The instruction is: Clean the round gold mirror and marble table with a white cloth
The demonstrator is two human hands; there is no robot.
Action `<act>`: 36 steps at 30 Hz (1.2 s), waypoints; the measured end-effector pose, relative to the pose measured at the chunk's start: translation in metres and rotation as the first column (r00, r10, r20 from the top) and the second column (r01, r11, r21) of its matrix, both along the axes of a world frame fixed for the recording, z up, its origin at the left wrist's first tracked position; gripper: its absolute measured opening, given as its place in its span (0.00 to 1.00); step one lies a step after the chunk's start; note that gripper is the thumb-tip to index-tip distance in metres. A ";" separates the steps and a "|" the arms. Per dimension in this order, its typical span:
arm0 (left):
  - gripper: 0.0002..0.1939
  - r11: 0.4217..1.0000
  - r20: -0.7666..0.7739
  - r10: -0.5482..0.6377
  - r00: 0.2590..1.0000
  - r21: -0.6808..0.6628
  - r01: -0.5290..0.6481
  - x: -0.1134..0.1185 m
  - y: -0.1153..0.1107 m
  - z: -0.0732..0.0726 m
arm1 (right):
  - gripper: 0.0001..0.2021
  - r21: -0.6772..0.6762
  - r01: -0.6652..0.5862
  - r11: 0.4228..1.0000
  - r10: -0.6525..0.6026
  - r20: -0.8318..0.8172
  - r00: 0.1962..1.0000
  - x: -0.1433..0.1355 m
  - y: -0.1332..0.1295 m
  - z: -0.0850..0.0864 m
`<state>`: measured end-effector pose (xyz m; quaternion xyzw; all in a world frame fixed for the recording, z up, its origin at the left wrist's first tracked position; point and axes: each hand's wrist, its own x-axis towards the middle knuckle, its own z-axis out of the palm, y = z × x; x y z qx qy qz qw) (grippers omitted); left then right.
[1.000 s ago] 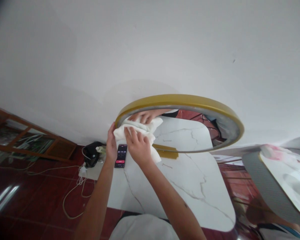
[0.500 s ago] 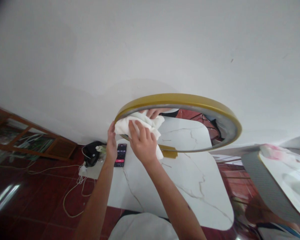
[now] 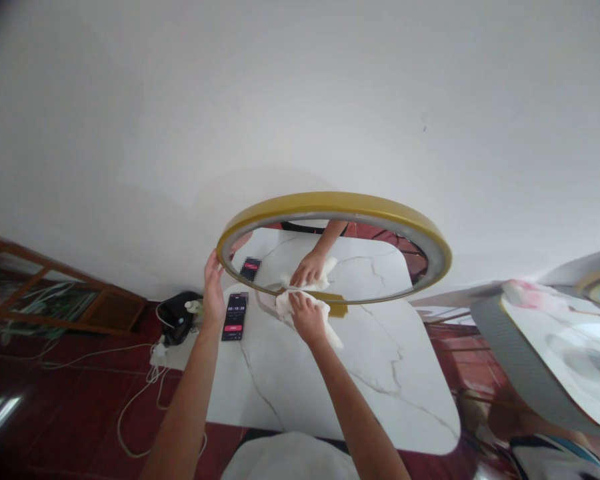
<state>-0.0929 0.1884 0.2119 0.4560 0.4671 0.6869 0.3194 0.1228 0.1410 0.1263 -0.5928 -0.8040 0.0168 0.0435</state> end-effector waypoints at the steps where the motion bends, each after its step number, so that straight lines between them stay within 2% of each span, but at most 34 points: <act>1: 0.24 1.000 -0.014 0.013 1.000 0.001 -0.013 0.001 0.000 0.002 | 0.24 0.011 0.013 1.000 -0.013 -0.019 1.000 0.008 -0.004 0.000; 4: 0.24 0.998 -0.113 0.066 0.991 0.019 -0.064 0.004 -0.002 0.011 | 0.22 0.148 0.065 0.987 -0.048 -0.120 0.992 0.033 -0.014 0.010; 6: 0.26 0.994 -0.237 0.098 0.967 0.066 -0.084 0.008 -0.005 0.020 | 0.22 0.315 0.141 0.938 -0.075 -0.214 0.974 0.049 -0.019 0.027; 9: 0.28 0.985 -0.483 0.132 0.865 0.165 -0.058 0.018 -0.009 0.039 | 0.25 0.573 0.263 0.776 -0.060 -0.348 0.936 0.071 -0.021 0.066; 13: 0.28 0.963 -0.704 0.210 0.678 0.270 -0.017 0.036 -0.011 0.067 | 0.31 0.777 0.305 0.551 0.004 -0.368 0.930 0.089 -0.020 0.126; 16: 0.28 0.937 -0.774 0.273 0.571 0.348 0.023 0.049 -0.010 0.086 | 0.33 0.842 0.263 0.471 0.035 -0.315 0.948 0.091 -0.017 0.158; 18: 0.28 0.917 -0.795 0.312 0.520 0.396 0.055 0.057 -0.008 0.097 | 0.33 0.845 0.235 0.481 0.043 -0.291 0.956 0.086 -0.013 0.169; 21: 0.28 0.896 -0.817 0.332 0.470 0.430 0.114 0.069 -0.009 0.104 | 0.32 0.805 0.205 0.557 0.036 -0.270 0.962 0.076 -0.006 0.168; 23: 0.26 0.890 -0.838 0.314 0.445 0.424 0.170 0.078 -0.011 0.101 | 0.30 0.766 0.177 0.618 0.025 -0.244 0.969 0.071 -0.002 0.159; 26: 0.25 0.893 -0.875 0.232 0.424 0.364 0.263 0.088 -0.019 0.084 | 0.27 0.712 0.131 0.689 0.016 -0.196 0.981 0.067 0.000 0.135; 28: 0.23 0.913 -0.887 0.136 0.442 0.286 0.292 0.091 -0.023 0.069 | 0.26 0.680 0.101 0.726 0.017 -0.164 0.986 0.068 -0.002 0.119; 31: 0.19 0.951 -0.851 -0.025 0.525 0.142 0.275 0.091 -0.027 0.048 | 0.26 0.635 0.054 0.771 0.024 -0.114 0.993 0.072 -0.006 0.104; 34: 0.13 0.963 -0.774 -0.145 0.617 0.033 0.267 0.088 -0.025 0.035 | 0.26 0.656 0.062 0.753 0.025 -0.123 0.992 0.076 -0.009 0.110; 36: 0.12 0.962 -0.732 -0.193 0.653 -0.008 0.275 0.087 -0.021 0.031 | 0.26 0.720 0.100 0.686 0.031 -0.166 0.986 0.078 -0.010 0.125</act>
